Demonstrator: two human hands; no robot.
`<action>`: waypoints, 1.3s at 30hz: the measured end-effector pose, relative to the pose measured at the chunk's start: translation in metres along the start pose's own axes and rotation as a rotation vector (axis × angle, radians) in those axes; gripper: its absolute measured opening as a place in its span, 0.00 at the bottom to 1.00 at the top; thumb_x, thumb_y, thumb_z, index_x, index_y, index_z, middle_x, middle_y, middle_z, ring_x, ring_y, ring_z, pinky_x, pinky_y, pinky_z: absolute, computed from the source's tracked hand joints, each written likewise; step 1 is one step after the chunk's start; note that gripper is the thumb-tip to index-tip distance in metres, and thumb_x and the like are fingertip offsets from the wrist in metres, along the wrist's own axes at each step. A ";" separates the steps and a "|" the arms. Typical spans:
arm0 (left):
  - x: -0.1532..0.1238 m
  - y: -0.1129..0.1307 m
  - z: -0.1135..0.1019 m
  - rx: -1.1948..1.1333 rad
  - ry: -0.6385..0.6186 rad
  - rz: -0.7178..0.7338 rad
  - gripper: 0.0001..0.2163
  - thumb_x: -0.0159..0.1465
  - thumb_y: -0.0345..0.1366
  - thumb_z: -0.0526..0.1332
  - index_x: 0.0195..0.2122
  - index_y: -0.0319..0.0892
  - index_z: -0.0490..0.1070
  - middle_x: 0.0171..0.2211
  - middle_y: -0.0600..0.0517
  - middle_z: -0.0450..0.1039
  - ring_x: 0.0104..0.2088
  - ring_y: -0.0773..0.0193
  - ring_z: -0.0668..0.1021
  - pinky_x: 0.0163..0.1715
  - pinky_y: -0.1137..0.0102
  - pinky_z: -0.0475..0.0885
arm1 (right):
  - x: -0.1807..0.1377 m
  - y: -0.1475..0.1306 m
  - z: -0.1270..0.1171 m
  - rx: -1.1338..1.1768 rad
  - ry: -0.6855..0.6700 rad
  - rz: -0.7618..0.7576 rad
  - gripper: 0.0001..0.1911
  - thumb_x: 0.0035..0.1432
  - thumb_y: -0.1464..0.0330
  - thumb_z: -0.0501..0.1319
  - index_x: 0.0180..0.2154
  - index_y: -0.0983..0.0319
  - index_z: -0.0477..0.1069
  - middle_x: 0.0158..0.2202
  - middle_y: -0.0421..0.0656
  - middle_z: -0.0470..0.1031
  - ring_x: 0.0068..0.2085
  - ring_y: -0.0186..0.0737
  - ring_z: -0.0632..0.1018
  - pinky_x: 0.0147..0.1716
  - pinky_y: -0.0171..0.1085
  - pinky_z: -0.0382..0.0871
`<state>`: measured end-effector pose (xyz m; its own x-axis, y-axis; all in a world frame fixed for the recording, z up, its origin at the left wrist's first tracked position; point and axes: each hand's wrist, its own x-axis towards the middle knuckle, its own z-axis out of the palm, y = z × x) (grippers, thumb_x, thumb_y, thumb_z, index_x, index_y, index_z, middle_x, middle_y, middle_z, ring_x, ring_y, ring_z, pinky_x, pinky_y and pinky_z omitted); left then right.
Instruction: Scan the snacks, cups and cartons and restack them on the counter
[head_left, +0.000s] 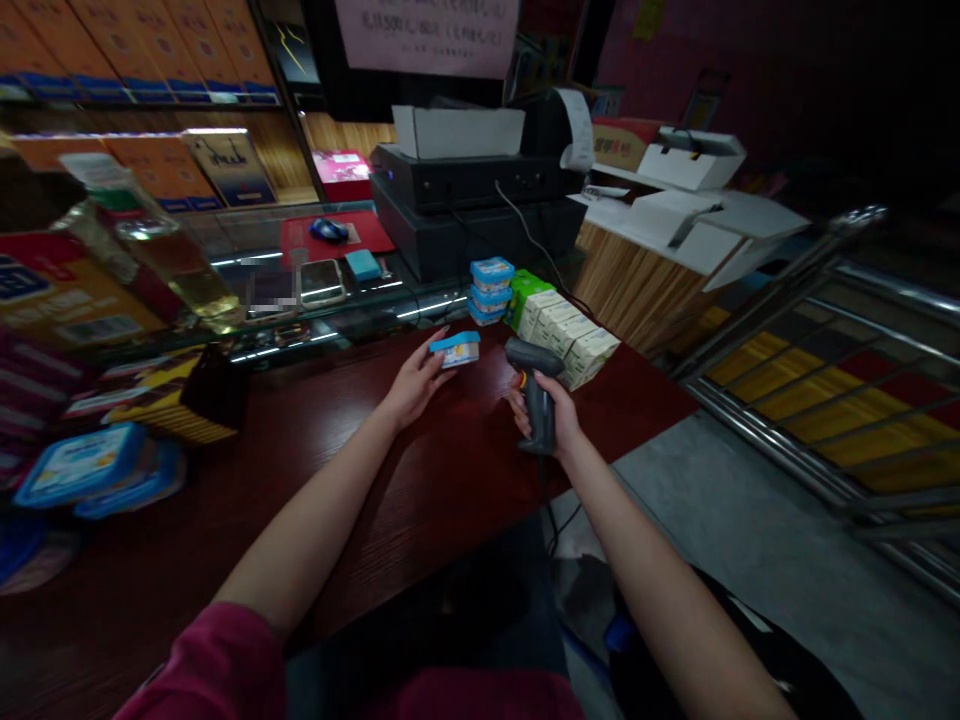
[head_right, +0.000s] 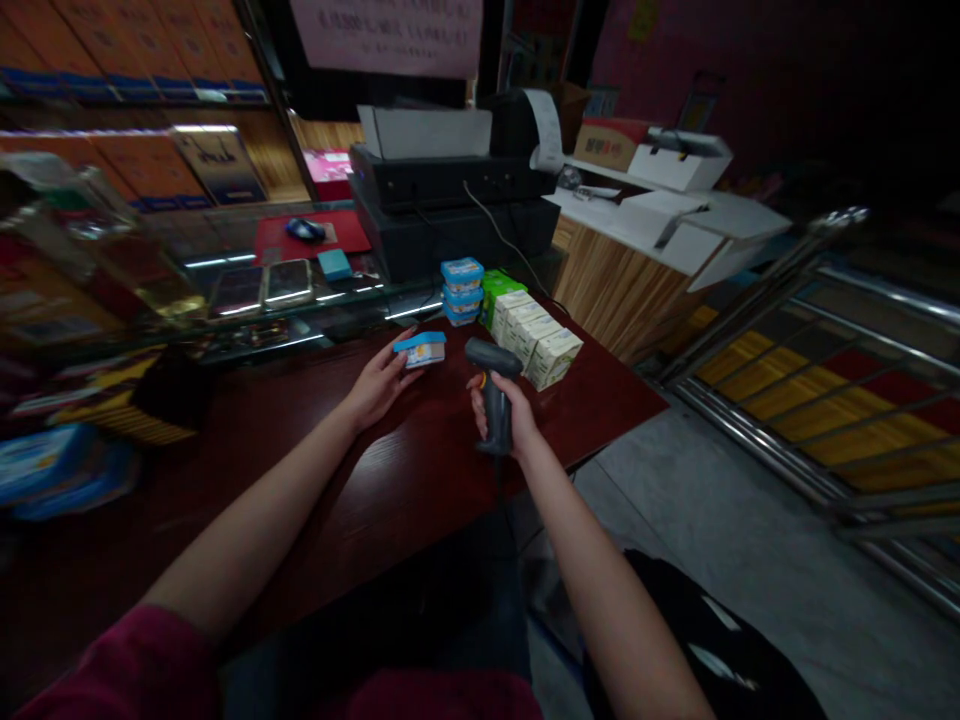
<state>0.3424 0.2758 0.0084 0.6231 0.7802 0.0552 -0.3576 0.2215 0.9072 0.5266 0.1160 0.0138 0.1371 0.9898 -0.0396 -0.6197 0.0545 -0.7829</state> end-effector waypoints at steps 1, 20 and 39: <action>-0.020 0.011 -0.013 -0.060 0.002 -0.041 0.26 0.64 0.40 0.69 0.64 0.50 0.68 0.59 0.48 0.75 0.58 0.59 0.78 0.64 0.60 0.69 | -0.001 0.001 0.002 -0.009 -0.059 0.045 0.18 0.57 0.54 0.65 0.38 0.62 0.72 0.24 0.36 0.68 0.16 0.30 0.64 0.09 0.29 0.61; -0.140 0.079 -0.132 -0.348 0.418 0.168 0.24 0.61 0.38 0.73 0.57 0.46 0.70 0.46 0.52 0.81 0.46 0.65 0.82 0.54 0.71 0.74 | 0.089 0.101 0.130 0.099 -0.679 0.472 0.18 0.65 0.54 0.58 0.42 0.64 0.68 0.30 0.39 0.67 0.19 0.29 0.62 0.09 0.27 0.58; -0.144 0.097 -0.123 -0.524 0.330 -0.061 0.21 0.73 0.47 0.49 0.49 0.35 0.75 0.47 0.40 0.82 0.47 0.56 0.84 0.48 0.65 0.81 | 0.068 0.111 0.146 0.077 -0.606 0.467 0.15 0.61 0.58 0.61 0.36 0.64 0.70 0.27 0.37 0.67 0.18 0.29 0.66 0.10 0.28 0.63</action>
<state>0.1323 0.2565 0.0369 0.4355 0.8780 -0.1984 -0.6739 0.4642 0.5748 0.3543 0.2091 0.0152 -0.5861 0.8102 0.0090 -0.5643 -0.4001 -0.7221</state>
